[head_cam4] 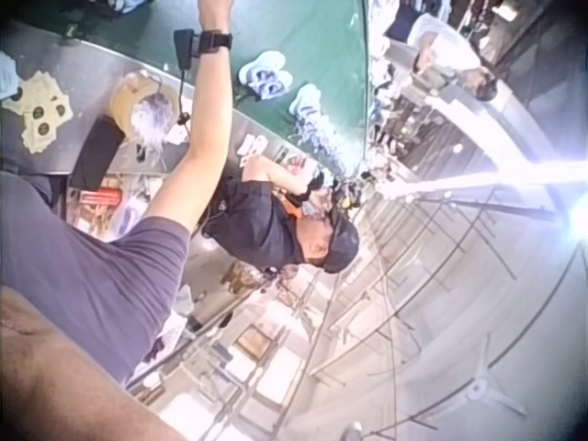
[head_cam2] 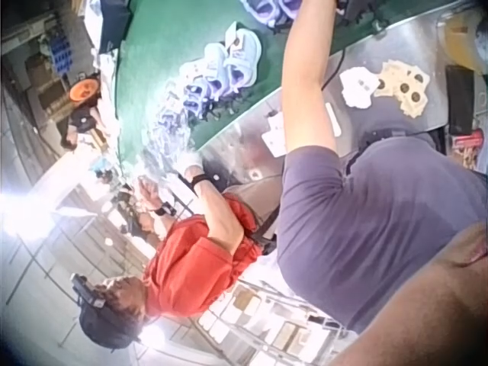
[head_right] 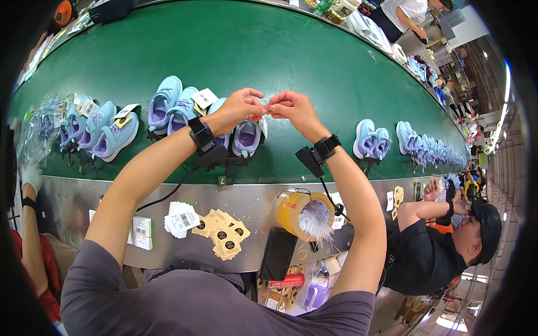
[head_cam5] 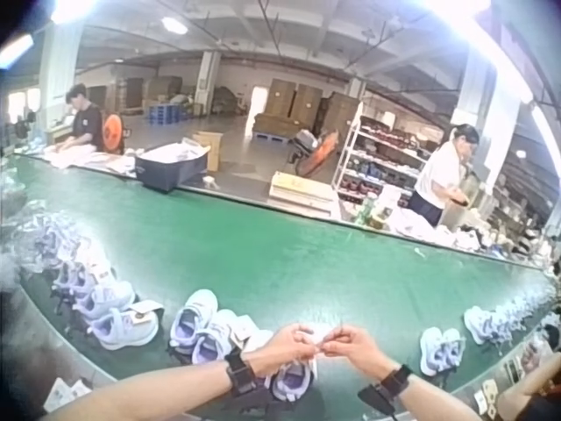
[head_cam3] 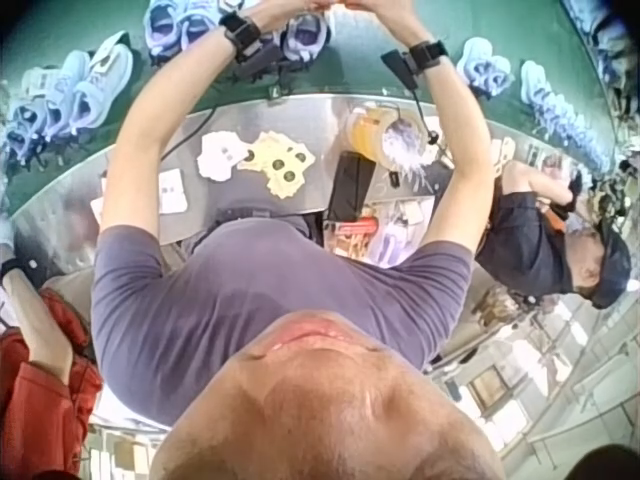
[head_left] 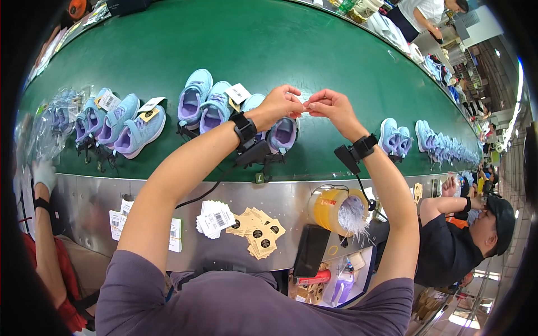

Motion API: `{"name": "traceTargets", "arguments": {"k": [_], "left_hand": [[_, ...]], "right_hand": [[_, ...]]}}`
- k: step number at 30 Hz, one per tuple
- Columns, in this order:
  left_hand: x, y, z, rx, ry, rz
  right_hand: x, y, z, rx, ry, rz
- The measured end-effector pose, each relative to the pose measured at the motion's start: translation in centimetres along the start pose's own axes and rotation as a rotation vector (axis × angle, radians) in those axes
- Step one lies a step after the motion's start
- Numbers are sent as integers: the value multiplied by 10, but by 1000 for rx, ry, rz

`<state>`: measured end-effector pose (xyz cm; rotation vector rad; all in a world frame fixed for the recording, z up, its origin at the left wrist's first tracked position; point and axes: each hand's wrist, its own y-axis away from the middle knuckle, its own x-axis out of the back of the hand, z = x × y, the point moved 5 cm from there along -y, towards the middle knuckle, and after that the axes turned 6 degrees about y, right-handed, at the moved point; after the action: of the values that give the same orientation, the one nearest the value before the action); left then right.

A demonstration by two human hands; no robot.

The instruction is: Attach product tags and labels to shoes on a manufacturing conveyor belt.

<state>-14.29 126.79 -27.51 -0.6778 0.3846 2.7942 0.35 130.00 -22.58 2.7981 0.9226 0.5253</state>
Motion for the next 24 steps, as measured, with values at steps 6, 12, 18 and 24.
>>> {"name": "traceTargets", "arguments": {"k": [6, 12, 18, 24], "left_hand": [[20, 26, 15, -19, 43, -15], [44, 61, 30, -21, 29, -42], [72, 99, 47, -29, -39, 17], [98, 128, 54, -63, 28, -47]], "right_hand": [[-31, -2, -21, 18, -1, -11], [-71, 0, -42, 4, 26, -35], [-116, -6, -62, 21, 37, -34], [-154, -11, -80, 102, 121, 35]]}}
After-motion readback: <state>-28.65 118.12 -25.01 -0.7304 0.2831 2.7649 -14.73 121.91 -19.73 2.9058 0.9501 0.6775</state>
